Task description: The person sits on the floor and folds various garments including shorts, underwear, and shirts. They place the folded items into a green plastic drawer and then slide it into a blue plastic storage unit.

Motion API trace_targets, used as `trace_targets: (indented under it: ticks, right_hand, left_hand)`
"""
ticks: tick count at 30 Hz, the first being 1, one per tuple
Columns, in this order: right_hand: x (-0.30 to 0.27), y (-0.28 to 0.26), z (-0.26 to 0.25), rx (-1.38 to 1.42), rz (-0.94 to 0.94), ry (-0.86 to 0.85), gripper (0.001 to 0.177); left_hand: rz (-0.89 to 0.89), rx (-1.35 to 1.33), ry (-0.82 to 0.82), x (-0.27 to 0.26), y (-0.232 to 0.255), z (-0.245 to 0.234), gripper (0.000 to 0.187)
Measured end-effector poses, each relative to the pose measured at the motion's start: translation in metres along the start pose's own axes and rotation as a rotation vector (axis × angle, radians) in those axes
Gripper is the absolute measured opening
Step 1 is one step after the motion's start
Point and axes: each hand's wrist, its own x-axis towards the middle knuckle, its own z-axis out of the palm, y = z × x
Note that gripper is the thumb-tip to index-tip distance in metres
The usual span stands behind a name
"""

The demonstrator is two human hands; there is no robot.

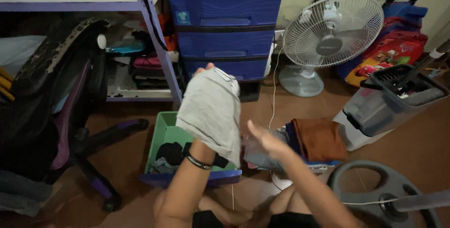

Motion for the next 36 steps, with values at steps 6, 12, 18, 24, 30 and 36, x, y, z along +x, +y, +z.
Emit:
trace_targets:
  ticks: [6,12,18,24,30,36]
  right_hand:
    - [0.032,0.077,0.033,0.832,-0.149,-0.140,0.090]
    - [0.011,0.071,0.039,1.061,-0.229,0.113,0.082]
    - [-0.005,0.049,0.008,1.108,-0.332,0.084,0.076]
    - [0.007,0.065,-0.043,0.906,-0.044,0.270,0.054]
    - [0.040,0.075,-0.103,0.231,0.219,0.233,0.077]
    - [0.046,0.082,-0.170,-0.285,-0.125,0.113,0.095]
  left_hand:
    - [0.028,0.375,-0.170,-0.043,-0.040,0.014,0.027]
    - [0.001,0.630,-0.137,-0.063,-0.070,-0.012,0.034]
    - [-0.344,0.575,0.186,-0.070,-0.058,-0.086,0.042]
    - [-0.813,0.132,0.227,-0.089,-0.036,-0.163,0.059]
    - [-0.984,0.208,0.379,-0.131,-0.099,-0.197,0.055]
    - [-0.803,0.234,0.321,-0.151,-0.153,-0.198,0.068]
